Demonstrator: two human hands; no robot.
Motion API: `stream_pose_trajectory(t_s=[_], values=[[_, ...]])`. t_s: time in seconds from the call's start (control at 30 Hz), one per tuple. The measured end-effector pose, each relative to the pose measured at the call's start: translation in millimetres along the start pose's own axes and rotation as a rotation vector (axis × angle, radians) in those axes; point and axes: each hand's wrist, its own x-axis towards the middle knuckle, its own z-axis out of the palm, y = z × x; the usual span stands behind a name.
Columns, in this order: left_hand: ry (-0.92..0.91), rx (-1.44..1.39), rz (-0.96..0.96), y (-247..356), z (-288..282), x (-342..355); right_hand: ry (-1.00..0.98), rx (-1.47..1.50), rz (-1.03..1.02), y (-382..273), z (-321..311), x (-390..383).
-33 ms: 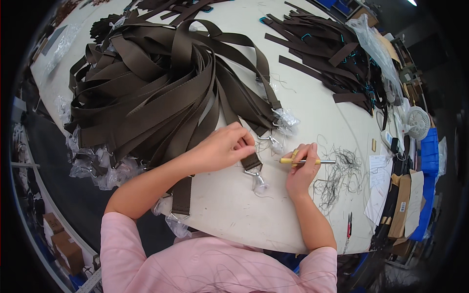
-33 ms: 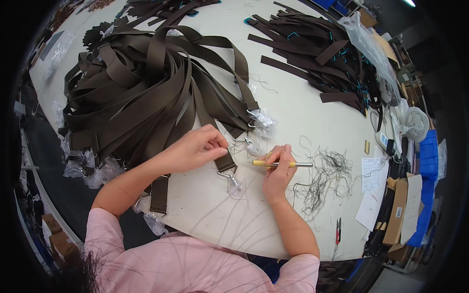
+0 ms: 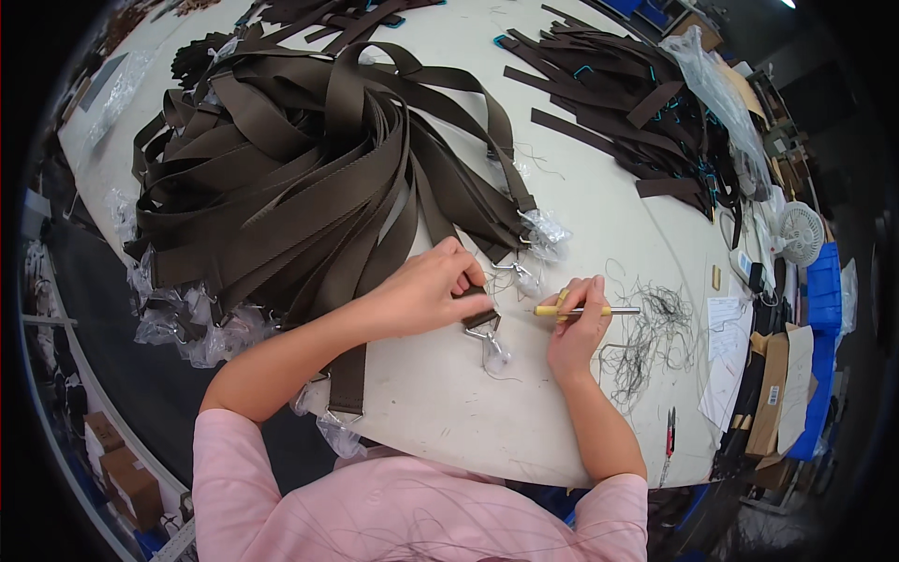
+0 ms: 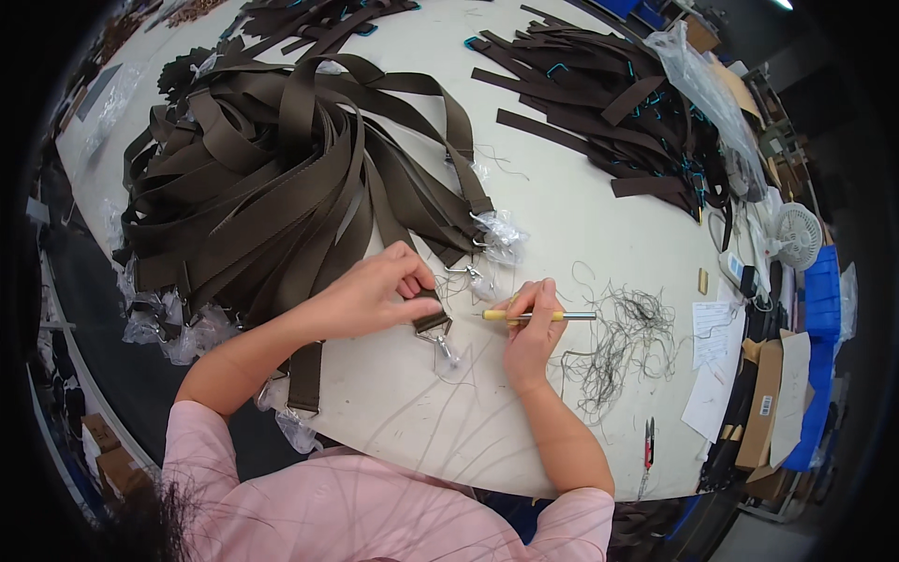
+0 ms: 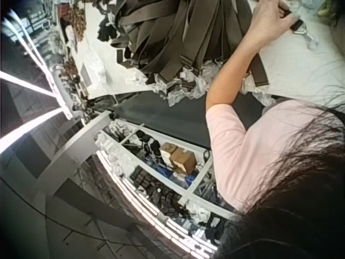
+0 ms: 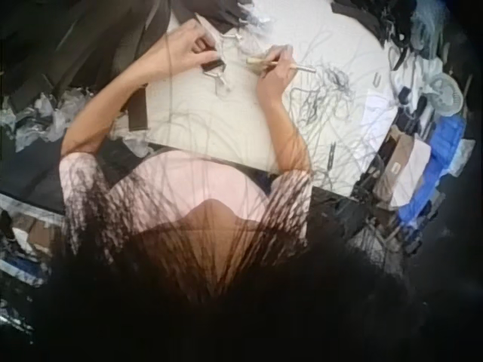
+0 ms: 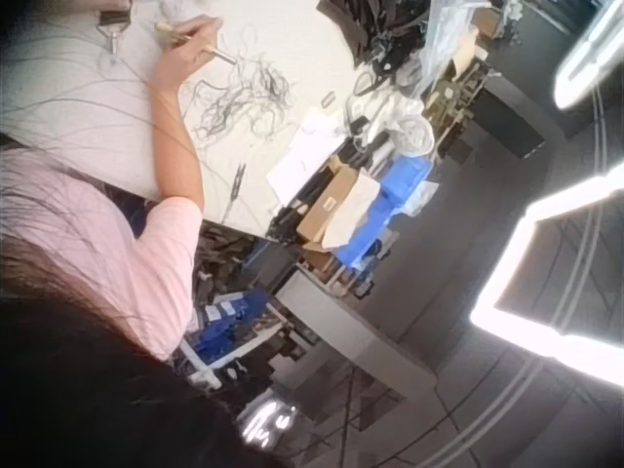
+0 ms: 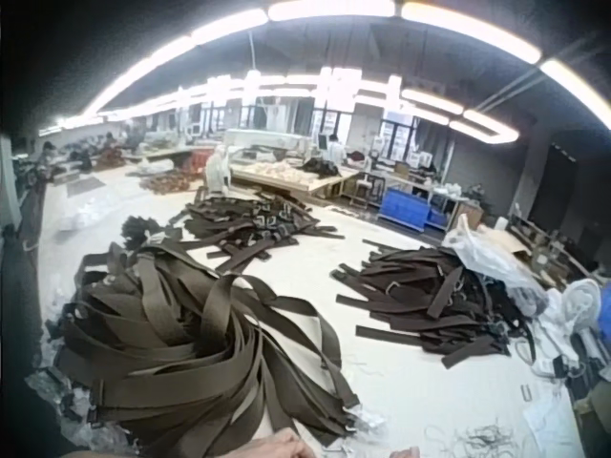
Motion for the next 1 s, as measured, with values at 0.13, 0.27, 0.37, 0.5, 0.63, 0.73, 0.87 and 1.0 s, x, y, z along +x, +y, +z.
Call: stream_pose_trajectory(t_s=[0.13, 0.27, 0.37, 0.5, 0.63, 0.73, 0.87, 1.0], values=[[0.077, 0.406, 0.135, 12.1, 27.5, 8.8, -0.062, 0.075, 0.058, 3.9, -1.6, 3.6], [0.017, 0.283, 0.093, 2.2, 26.8, 20.3, -0.155, 0.034, 0.119, 7.8, -4.9, 3.2], [-0.003, 0.115, -0.034, 5.6, 10.3, 20.1, -0.199, -0.020, 0.161, 12.0, -7.8, 2.4], [-0.016, 0.029, -0.046, 1.5, -0.5, 11.5, -0.243, -0.090, 0.173, 3.5, 0.5, -0.7], [0.036, 0.120, 0.092, 11.5, 1.8, 3.4, -0.229, -0.118, 0.176, 2.1, 0.4, -2.2], [-0.001, 0.178, 0.162, 22.6, 1.2, -3.6, -0.188, -0.086, 0.142, 3.3, -1.4, -1.2], [0.052, 0.403, 0.264, 18.9, 14.6, -6.4, -0.174, -0.044, 0.133, 6.1, -2.7, 1.2], [0.083, 0.450, 0.386, 2.4, 18.9, -0.7, -0.207, -0.052, 0.153, 8.3, -3.7, -0.4]])
